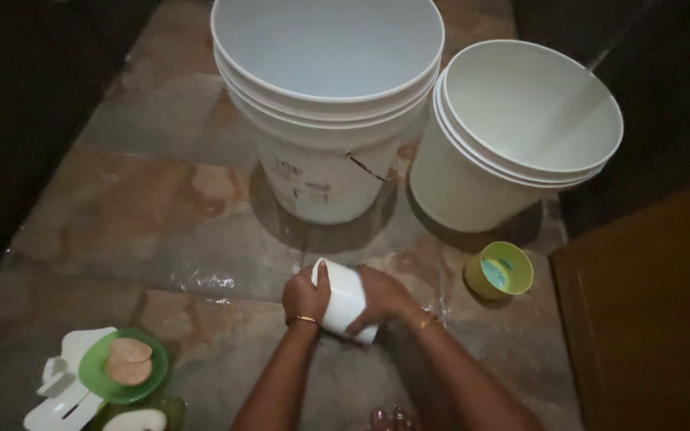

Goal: The person scrubs the inside of a white bucket with a cloth, then rinses it by pouring water from a second bucket using a small cup. The person also washes the cup itself under a running tap.

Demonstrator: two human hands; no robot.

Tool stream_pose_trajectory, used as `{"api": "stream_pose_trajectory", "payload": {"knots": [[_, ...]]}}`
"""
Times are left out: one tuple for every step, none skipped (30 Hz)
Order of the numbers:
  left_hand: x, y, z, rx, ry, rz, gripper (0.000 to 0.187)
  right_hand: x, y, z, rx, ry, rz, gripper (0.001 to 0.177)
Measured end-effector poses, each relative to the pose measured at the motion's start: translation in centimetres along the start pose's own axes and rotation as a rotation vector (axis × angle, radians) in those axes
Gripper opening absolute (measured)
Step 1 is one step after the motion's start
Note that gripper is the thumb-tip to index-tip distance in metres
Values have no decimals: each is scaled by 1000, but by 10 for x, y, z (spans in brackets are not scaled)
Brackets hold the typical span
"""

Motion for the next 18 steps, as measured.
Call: {"api": "stream_pose_trajectory", "payload": {"knots": [[0,-3,-1,7,-45,24,47,-1,-1,2,29,-27,-5,97],[1,-3,-3,6,-93,47,48,1,0,2,53,-47,-9,96],[0,-3,-1,5,-141,70,48,4,1,3,78,-67,-14,94],[0,0,1,-17,-156,80,49,7,7,0,177,-32,-103,78],[-1,4,4,-38,-172,89,49,4,22,-6,276,4,-194,62],[-4,6,8,-54,-188,102,49,-1,37,-15,375,36,-282,48],[-6,9,10,-59,-168,111,50,-17,55,-30,429,-88,-446,53],[-4,13,15,-62,-143,116,51,-34,71,-46,485,-214,-614,59],[-4,18,18,-65,-118,121,52,-48,82,-57,535,-342,-782,65],[-7,24,21,-70,-122,125,54,-45,83,-54,508,-355,-708,69],[-12,29,23,-75,-127,128,55,-42,81,-48,480,-368,-634,73],[-23,33,19,-89,-138,139,57,-43,82,-47,443,-375,-552,77],[-31,36,16,-100,-96,102,56,-47,80,-47,439,-371,-581,82],[-34,37,17,-104,-45,61,55,-52,69,-39,446,-371,-616,87],[-34,39,17,-107,6,19,54,-56,56,-32,453,-370,-651,92],[-36,37,13,-78,9,6,53,-51,44,-19,334,-300,-518,96],[-36,33,8,-49,12,-7,53,-44,33,-6,214,-231,-384,101],[-36,26,5,-20,17,-13,53,-41,28,5,96,-165,-244,106]]}}
Point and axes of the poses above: each hand's wrist, its own z-axis towards the middle knuckle, its own y-axis out of the palm, x = y × z, the point moved 8 cm from there along z, towards the middle knuckle, and after that the axes turned 5 degrees about -y, right-handed, at the moved point
